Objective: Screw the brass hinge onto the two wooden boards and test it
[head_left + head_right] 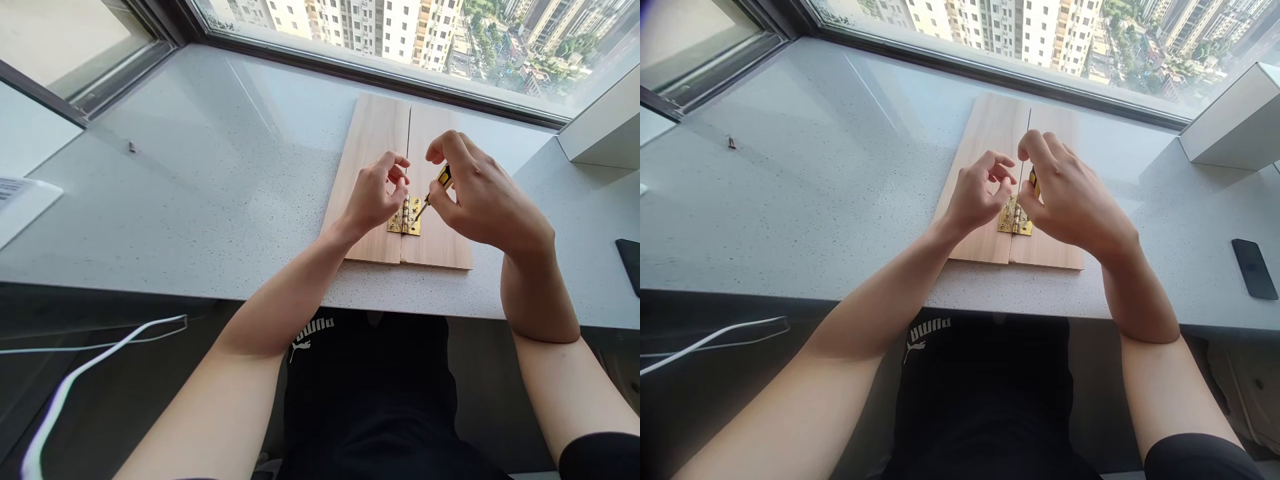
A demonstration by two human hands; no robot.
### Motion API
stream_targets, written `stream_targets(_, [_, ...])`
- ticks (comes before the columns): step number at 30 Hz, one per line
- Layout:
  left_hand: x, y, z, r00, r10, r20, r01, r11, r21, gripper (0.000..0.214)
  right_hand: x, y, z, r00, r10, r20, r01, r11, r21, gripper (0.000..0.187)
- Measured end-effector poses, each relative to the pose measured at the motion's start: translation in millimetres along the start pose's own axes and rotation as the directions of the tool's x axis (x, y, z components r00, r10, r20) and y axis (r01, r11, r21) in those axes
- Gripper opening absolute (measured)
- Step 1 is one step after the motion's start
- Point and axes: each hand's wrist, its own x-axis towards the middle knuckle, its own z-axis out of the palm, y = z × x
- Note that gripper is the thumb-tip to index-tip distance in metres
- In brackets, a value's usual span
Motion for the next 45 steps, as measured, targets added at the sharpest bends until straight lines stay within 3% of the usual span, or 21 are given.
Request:
stream_targets(4, [0.4, -2.0, 0.9, 1.0, 0.021, -0.005, -0.021, 1.0, 0.01, 0.037, 3.1, -3.0, -1.0, 0.998, -0.031, 0.051, 0.03, 0.999, 0.015, 0.026])
stream_targets(8, [0.4, -3.4, 2.2, 1.0, 0.013, -0.013, -0.012, 1.0, 0.02, 0.037, 2.8, -0.3, -1.1, 0.999, 0.029, -0.019, -0.03, 0.996, -0.082, 0.022])
stream_targets(13, [-0.2, -3.4, 2.8, 1.0, 0.014, -0.006, -0.014, 1.0, 0.016, 0.036, -1.4, 5.1, -4.3, 0.996, -0.051, 0.076, 0.048, 0.998, 0.038, 0.031])
stream_targets(19, [0.1, -3.4, 1.3, 1.0, 0.011, 0.001, -0.011, 1.0, 0.016, 0.036, 3.6, 4.0, -1.1, 0.991, 0.135, -0.014, -0.135, 0.986, -0.099, 0.023])
stream_targets(24, [0.3, -2.0, 0.5, 1.0, 0.004, 0.013, -0.004, 1.0, 0.008, 0.036, -1.9, 3.2, -9.6, 0.991, 0.053, 0.12, -0.059, 0.997, 0.046, 0.024])
stream_targets(27, [0.2, -2.0, 0.7, 1.0, 0.004, 0.014, -0.004, 1.0, 0.012, 0.037, -0.7, 3.6, -11.3, 0.975, 0.192, 0.107, -0.192, 0.981, -0.014, 0.02])
stream_targets(30, [0.1, -2.8, 0.8, 1.0, 0.007, 0.015, -0.008, 1.0, 0.01, 0.038, 1.9, 2.3, -8.7, 0.953, 0.302, 0.012, -0.299, 0.947, -0.115, 0.036])
stream_targets(33, [0.1, -3.5, 0.7, 1.0, 0.002, 0.016, -0.002, 1.0, 0.01, 0.036, 0.4, -0.1, -7.3, 0.966, 0.259, -0.007, -0.258, 0.96, -0.107, 0.032])
stream_targets(38, [0.3, -3.1, 0.7, 1.0, 0.002, 0.007, -0.002, 1.0, 0.014, 0.036, 0.8, 2.6, -9.3, 0.992, 0.055, 0.117, -0.061, 0.997, 0.055, 0.035])
stream_targets(45, [0.3, 1.0, 0.0, 0.999, -0.028, 0.017, 0.029, 1.0, -0.009, 0.034, 6.3, 17.2, -0.4, 0.985, 0.166, -0.039, -0.169, 0.983, -0.068, 0.03])
